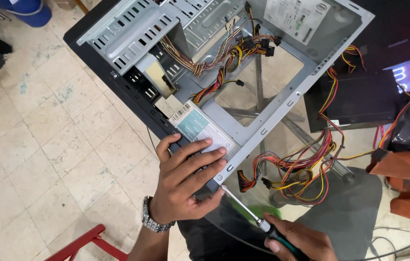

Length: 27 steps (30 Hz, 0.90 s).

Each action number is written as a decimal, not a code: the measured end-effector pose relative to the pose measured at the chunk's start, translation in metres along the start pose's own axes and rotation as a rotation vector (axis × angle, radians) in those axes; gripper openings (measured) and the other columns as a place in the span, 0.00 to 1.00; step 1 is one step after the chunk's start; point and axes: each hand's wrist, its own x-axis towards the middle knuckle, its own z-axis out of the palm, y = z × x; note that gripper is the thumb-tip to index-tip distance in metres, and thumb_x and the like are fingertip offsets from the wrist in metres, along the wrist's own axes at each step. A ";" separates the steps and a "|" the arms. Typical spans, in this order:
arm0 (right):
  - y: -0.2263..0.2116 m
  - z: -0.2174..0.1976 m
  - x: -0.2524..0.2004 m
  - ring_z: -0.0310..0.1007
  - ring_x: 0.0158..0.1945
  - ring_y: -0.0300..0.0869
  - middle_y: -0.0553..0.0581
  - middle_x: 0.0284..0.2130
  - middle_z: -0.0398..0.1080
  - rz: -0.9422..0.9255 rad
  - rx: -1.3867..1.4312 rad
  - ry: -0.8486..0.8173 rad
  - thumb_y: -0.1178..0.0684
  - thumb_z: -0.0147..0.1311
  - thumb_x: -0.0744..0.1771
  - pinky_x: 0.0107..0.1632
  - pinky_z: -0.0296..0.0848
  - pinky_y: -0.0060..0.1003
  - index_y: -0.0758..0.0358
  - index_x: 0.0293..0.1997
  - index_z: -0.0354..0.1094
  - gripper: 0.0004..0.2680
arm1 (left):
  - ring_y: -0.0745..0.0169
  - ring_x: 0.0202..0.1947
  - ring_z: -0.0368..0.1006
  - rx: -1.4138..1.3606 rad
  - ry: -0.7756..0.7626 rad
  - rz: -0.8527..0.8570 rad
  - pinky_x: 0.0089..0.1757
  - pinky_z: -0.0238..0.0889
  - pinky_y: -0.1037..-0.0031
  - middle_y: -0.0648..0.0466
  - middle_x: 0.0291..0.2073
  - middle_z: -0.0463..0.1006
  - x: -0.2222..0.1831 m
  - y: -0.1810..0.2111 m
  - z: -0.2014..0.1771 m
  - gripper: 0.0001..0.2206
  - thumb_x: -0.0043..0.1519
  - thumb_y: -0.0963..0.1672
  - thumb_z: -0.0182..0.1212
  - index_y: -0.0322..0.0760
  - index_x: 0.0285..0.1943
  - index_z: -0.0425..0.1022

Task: Removing a power supply unit from a desktop computer case by unscrewing it and pulling it out.

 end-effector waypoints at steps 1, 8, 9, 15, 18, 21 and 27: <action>-0.001 -0.001 0.001 0.79 0.29 0.30 0.43 0.29 0.85 -0.005 -0.004 -0.003 0.42 0.65 0.61 0.39 0.72 0.25 0.39 0.53 0.84 0.15 | 0.51 0.55 0.80 0.004 0.006 -0.002 0.61 0.52 0.46 0.54 0.51 0.84 0.000 0.000 0.000 0.15 0.59 0.48 0.65 0.42 0.52 0.80; 0.048 -0.009 0.007 0.70 0.29 0.28 0.45 0.25 0.78 0.325 0.128 -0.327 0.45 0.65 0.61 0.36 0.66 0.21 0.36 0.56 0.85 0.17 | 0.52 0.54 0.80 -0.017 0.012 -0.014 0.60 0.52 0.47 0.56 0.50 0.84 -0.001 0.001 0.001 0.14 0.59 0.48 0.62 0.41 0.51 0.81; 0.063 -0.008 0.005 0.72 0.26 0.35 0.53 0.24 0.79 0.214 0.504 -0.307 0.57 0.70 0.61 0.31 0.67 0.29 0.63 0.57 0.88 0.18 | 0.53 0.54 0.80 -0.019 0.017 -0.016 0.60 0.52 0.48 0.56 0.50 0.84 -0.002 0.000 0.003 0.14 0.59 0.48 0.62 0.41 0.51 0.81; 0.091 -0.010 0.027 0.74 0.36 0.18 0.26 0.31 0.75 0.335 -0.589 -0.741 0.23 0.47 0.64 0.46 0.68 0.10 -0.04 0.66 0.55 0.21 | 0.58 0.52 0.82 -0.042 0.033 -0.053 0.59 0.52 0.56 0.55 0.50 0.84 -0.010 0.002 0.010 0.15 0.57 0.46 0.60 0.40 0.52 0.80; 0.222 0.084 -0.038 0.79 0.50 0.29 0.18 0.48 0.74 0.520 -0.820 -0.073 0.21 0.56 0.57 0.51 0.75 0.30 -0.08 0.55 0.60 0.20 | 0.58 0.52 0.82 -0.032 0.030 -0.083 0.60 0.54 0.57 0.53 0.51 0.84 -0.012 0.008 0.011 0.15 0.60 0.47 0.59 0.38 0.52 0.81; 0.078 0.024 -0.025 0.78 0.27 0.35 0.29 0.30 0.77 -0.207 -0.741 0.249 0.38 0.62 0.58 0.30 0.71 0.40 0.23 0.63 0.65 0.25 | 0.54 0.54 0.81 -0.041 0.037 -0.069 0.61 0.55 0.56 0.49 0.51 0.84 -0.008 0.012 0.008 0.18 0.61 0.49 0.57 0.34 0.53 0.80; 0.261 0.024 -0.022 0.60 0.70 0.35 0.28 0.60 0.73 -0.203 -0.765 -0.438 0.22 0.50 0.64 0.70 0.42 0.55 0.22 0.74 0.39 0.30 | 0.58 0.19 0.69 -0.645 0.237 -0.052 0.29 0.68 0.65 0.45 0.25 0.78 -0.062 0.059 0.035 0.11 0.65 0.39 0.64 0.28 0.29 0.72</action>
